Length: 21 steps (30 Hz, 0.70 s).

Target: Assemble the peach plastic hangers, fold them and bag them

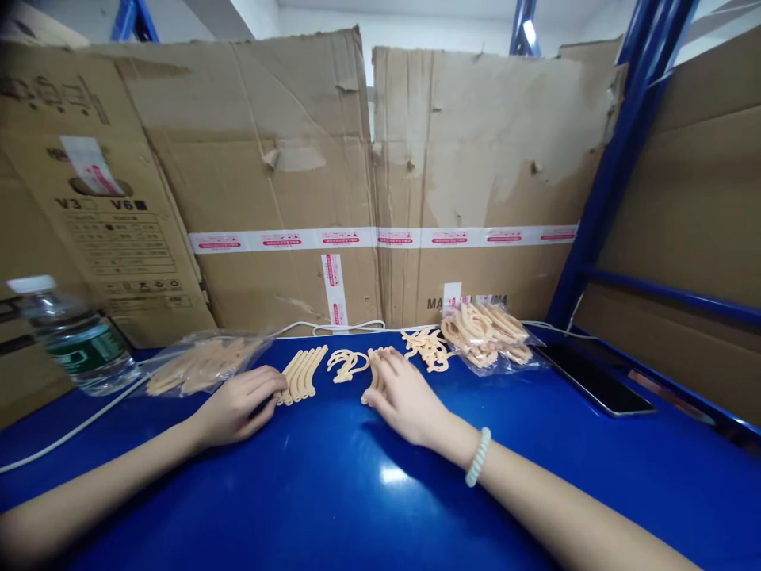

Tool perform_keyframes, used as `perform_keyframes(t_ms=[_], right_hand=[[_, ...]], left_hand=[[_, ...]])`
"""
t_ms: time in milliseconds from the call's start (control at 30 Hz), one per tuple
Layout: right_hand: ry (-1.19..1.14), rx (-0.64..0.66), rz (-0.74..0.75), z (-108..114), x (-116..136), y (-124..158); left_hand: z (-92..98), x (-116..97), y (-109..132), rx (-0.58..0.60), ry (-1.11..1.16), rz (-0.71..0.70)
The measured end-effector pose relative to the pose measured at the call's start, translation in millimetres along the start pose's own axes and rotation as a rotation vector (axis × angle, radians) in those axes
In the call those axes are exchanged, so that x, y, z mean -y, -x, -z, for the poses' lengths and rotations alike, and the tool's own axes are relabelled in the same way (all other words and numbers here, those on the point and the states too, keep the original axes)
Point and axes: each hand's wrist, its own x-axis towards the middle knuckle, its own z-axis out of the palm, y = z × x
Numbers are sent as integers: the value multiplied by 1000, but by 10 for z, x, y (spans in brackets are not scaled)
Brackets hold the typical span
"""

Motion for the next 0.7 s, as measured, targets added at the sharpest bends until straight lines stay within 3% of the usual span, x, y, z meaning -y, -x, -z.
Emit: perform_keyframes(t_ms=[100,200,300,467,567,700], right_hand=[[117,245,-41,-5,250,101],[158,341,-80,-15,336,158],[175,344,-85,-66,287,163],[187,282,-90,-206,106,89],[194,247,-83,-270,15,18],[189,252,-102,-311,-55,-57]], left_hand=[[9,-29,-8,18,-59,60],[33,-161,-23,18,-97,169],[60,-394,-41,62,-25,363],[49,-700,-56,360,119,510],[19,-722,-71,470,175,563],[-10,-641,-95,481,186,544]])
